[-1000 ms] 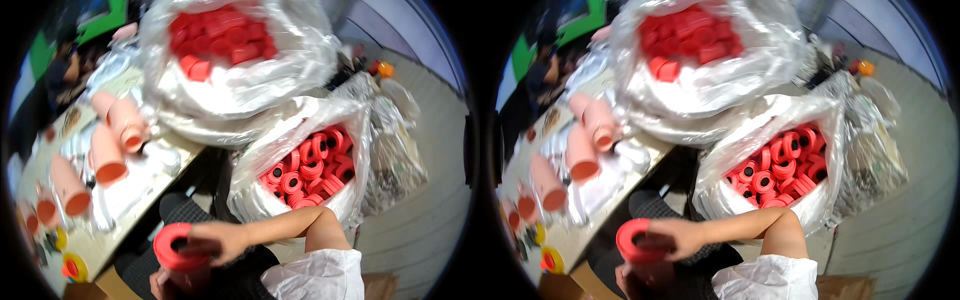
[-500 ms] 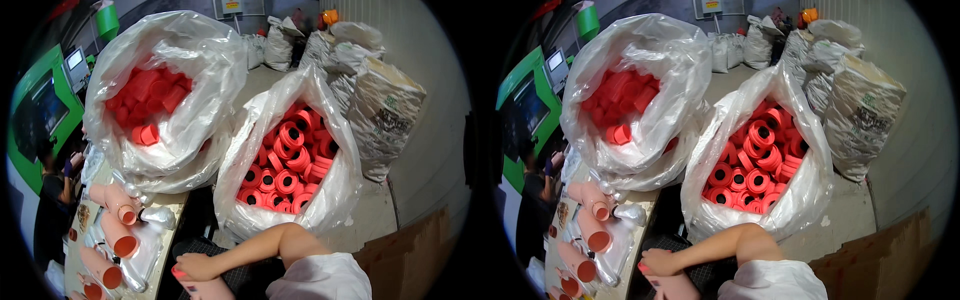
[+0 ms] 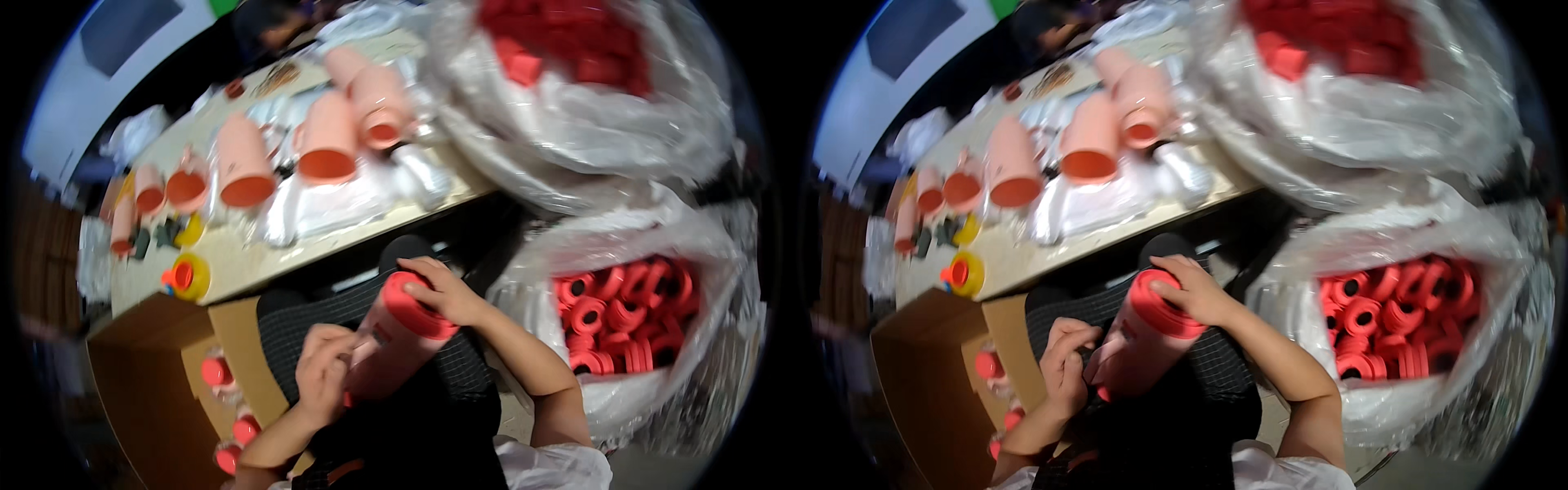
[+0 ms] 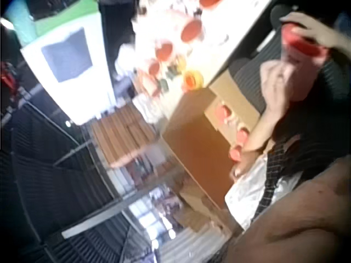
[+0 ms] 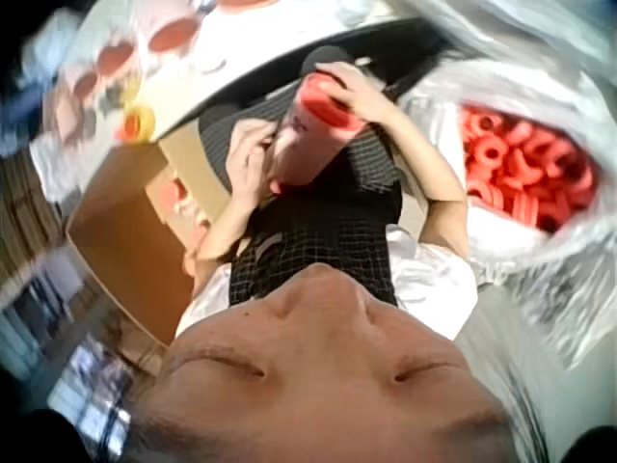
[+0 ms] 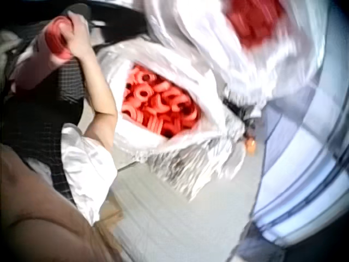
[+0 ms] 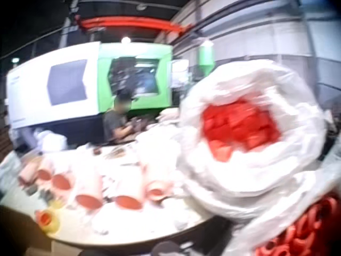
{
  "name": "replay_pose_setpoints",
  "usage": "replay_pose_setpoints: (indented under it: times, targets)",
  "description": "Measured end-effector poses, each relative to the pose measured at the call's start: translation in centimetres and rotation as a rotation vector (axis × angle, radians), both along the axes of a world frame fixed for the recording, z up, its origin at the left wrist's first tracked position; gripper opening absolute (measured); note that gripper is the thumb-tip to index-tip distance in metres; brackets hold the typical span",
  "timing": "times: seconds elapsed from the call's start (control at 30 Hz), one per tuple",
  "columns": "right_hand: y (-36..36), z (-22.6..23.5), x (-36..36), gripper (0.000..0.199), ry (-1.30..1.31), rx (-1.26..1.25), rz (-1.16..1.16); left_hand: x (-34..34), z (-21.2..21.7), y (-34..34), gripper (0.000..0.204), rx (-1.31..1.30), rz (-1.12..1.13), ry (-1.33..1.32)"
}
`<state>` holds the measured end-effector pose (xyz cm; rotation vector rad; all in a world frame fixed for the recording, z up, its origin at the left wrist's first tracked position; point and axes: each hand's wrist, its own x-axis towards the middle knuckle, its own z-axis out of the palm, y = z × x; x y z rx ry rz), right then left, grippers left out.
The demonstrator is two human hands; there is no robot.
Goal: The person repeatedly picks up pink plastic containers, inserts red circular inserts into them, and places the assembled units into a cardboard box. The process involves handling the containers and inserts by hand, wrapping them in plastic, and stacking them in a box.
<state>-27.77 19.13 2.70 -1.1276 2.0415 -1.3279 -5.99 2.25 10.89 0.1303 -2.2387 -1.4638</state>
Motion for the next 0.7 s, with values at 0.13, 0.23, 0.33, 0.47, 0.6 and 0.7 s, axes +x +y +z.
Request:
replay_pose_setpoints:
  times: [0.13, 0.23, 0.33, 0.47, 0.6, 0.7]
  targets:
    - [-1.8, 1.6, -0.2, 0.052, -0.111, 0.037, 0.161, -3.8, 5.6, -2.0, 0.012, -0.306, -0.232, 0.304]
    - [-2.7, 1.9, -1.0, 0.045, -0.094, -0.036, 0.198, -10.1, 4.5, -4.4, 0.013, -0.008, 0.221, -0.165]
    - [-4.5, 1.7, -1.4, 0.029, -0.194, -0.045, 0.149, -21.4, -8.7, -11.8, 0.008, -0.217, 0.139, 0.053]
    - [-6.6, 1.7, -4.4, 0.019, -0.257, 0.024, 0.133, -26.2, -17.1, -15.3, 0.01, -0.441, 0.238, -0.234]
    - [-9.1, -0.4, -4.7, 0.014, -0.503, -0.013, -0.167, -26.8, -16.1, -16.3, 0.02, -0.157, 0.285, -0.223]
    - [-10.9, -2.1, -4.8, 0.011, -0.617, -0.176, -0.409, -26.6, -13.8, -15.4, 0.034, 0.654, 0.183, -0.149]
